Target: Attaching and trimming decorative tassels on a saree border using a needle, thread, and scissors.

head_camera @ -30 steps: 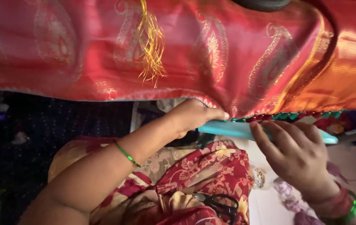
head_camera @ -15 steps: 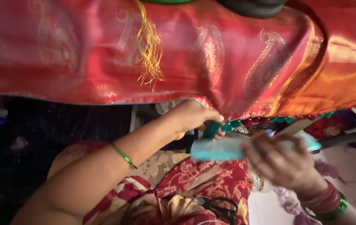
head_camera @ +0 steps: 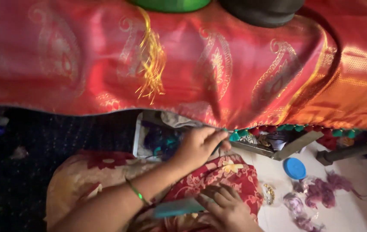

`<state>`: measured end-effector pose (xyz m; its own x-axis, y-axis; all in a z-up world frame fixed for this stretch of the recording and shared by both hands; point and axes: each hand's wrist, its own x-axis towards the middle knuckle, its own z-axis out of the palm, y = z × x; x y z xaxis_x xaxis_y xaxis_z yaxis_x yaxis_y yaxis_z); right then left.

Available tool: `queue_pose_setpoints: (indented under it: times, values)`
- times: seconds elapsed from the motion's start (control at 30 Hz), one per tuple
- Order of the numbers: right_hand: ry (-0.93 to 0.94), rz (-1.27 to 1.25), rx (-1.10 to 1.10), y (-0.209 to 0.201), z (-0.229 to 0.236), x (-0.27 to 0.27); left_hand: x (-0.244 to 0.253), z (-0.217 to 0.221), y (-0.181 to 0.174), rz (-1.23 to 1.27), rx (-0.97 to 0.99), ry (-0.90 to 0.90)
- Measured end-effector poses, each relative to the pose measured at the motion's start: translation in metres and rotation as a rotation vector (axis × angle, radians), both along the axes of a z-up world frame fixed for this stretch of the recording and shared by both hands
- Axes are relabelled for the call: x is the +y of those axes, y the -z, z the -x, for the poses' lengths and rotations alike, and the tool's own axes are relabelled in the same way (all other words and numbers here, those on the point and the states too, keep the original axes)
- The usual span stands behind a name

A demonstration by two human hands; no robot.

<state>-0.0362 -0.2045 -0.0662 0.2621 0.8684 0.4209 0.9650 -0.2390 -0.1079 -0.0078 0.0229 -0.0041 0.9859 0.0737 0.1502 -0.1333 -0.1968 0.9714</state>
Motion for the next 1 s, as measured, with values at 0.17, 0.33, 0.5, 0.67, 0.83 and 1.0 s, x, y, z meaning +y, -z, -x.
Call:
queue_pose_setpoints:
  times: [0.17,0.33,0.5,0.67,0.83,1.0]
  values:
    - [0.355,-0.454,0.702,-0.029,-0.032,0.025,-0.015,0.016,0.025,0.248,-0.228,0.027]
    - [-0.326,-1.030,1.996,-0.047,-0.078,0.054,-0.020,0.022,0.030,0.490,-0.132,0.117]
    - [0.229,-1.041,1.627,-0.061,-0.068,0.077,0.000,0.023,0.018,0.357,-0.096,0.092]
    - [0.284,-1.159,1.309,-0.007,-0.055,0.069,0.011,0.011,-0.023,0.709,-0.026,0.143]
    - [0.300,-0.940,1.411,-0.022,-0.041,0.058,0.003,-0.011,-0.014,0.390,0.145,0.145]
    - [0.128,-0.851,1.658,-0.058,-0.035,0.026,0.006,-0.013,0.026,0.444,0.038,0.209]
